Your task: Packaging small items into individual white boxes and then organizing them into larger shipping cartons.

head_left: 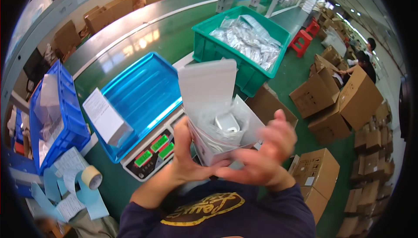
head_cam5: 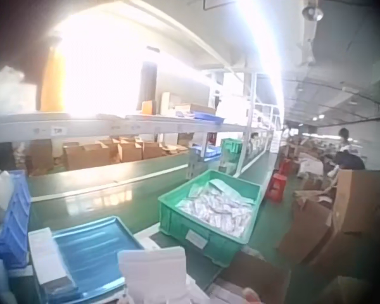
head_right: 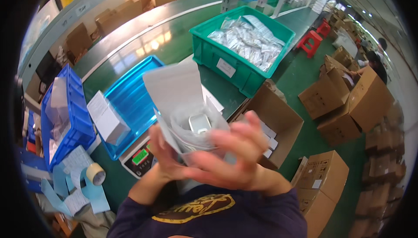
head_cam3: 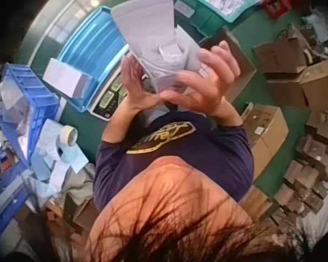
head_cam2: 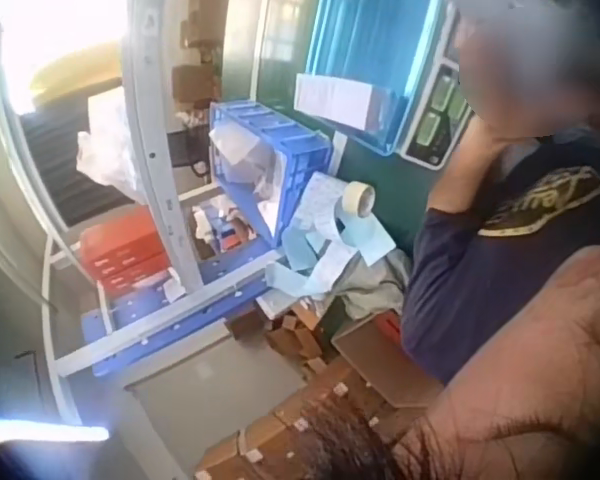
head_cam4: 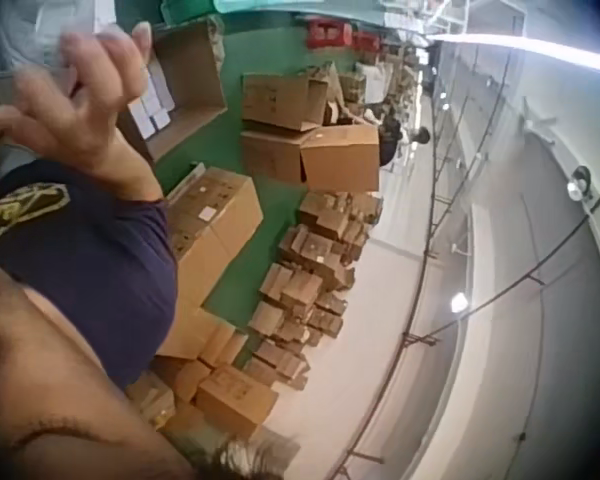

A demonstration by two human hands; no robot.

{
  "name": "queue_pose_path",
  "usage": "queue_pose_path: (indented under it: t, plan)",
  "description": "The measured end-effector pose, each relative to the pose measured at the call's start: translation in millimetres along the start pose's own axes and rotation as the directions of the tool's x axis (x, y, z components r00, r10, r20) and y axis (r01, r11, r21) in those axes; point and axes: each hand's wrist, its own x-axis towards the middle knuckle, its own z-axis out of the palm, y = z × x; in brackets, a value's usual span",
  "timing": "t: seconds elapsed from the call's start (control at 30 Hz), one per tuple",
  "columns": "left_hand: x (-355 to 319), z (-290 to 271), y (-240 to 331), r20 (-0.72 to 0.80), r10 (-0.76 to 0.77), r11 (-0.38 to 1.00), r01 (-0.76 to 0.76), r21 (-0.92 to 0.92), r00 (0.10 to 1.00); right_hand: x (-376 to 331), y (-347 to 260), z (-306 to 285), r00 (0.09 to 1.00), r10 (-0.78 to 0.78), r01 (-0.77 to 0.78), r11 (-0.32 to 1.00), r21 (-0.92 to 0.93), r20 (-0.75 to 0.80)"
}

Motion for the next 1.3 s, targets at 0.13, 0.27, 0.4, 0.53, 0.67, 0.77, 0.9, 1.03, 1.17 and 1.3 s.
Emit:
queue_pose_path:
  t: [0.13, 0.27, 0.4, 0.53, 0.67, 0.77, 0.9, 1.03, 1.17, 1.3]
  plan:
    - [-7.6, -4.7, 4.9, -0.048, 0.100, 0.994, -0.101, -0.035, 0.994, -30.7, 7.2, 18.2, 0.965, 0.161, -0.031, 0.855, 0.518, -0.208]
    - [-5.7, -9.9, 3.1, -0.081, 0.245, 0.961, -0.253, -0.112, 0.966, -43.0, -9.3, 8.1, 0.930, 0.259, -0.337, 0.330, 0.882, 0.259]
    - [1.6, -19.1, 18.5, -0.026, 0.157, 0.985, -0.159, -0.073, 0.987, -35.9, -19.2, 2.3, 0.711, 0.382, -0.550, -0.222, 0.805, 0.591]
    - [1.8, -26.5, 22.2, 0.075, 0.067, 0.997, -0.064, -0.039, 0.995, -35.8, -7.2, 28.8, 0.903, 0.332, -0.399, 0.419, 0.816, 0.272]
    - [-6.1, -31.2, 18.8, 0.157, -0.175, 0.983, 0.181, -0.020, 0.972, -35.0, -15.8, 40.1, 0.958, 0.277, -0.249, 0.663, 0.706, 0.077]
    - [-1.5, -37.2, 22.8, 0.136, -0.277, 0.956, 0.287, -0.061, 0.951, -33.6, -23.2, 46.1, 0.920, 0.391, -0.243, 0.589, 0.771, -0.009]
    - [4.4, -47.1, 24.7, 0.175, -0.277, 0.961, 0.277, 0.026, 0.945, -20.9, -22.0, 45.9, 0.938, 0.348, -0.250, 0.669, 0.700, 0.002]
    - [2.7, -43.4, 22.6, 0.089, -0.219, 0.973, 0.224, -0.058, 0.972, -0.2, -15.9, 23.3, 0.852, 0.381, -0.518, 0.514, 0.684, 0.359]
    - [3.8, -47.9, 25.8, 0.074, -0.303, 0.906, 0.312, -0.287, 0.950, 15.6, -5.2, 13.1, 0.854, 0.184, -0.480, 0.639, 0.600, 0.487]
    - [8.1, -49.9, 34.4, 0.118, -0.399, 0.836, 0.414, -0.359, 0.909, 17.7, -4.3, 6.3, 0.841, 0.173, -0.471, 0.699, 0.538, 0.512]
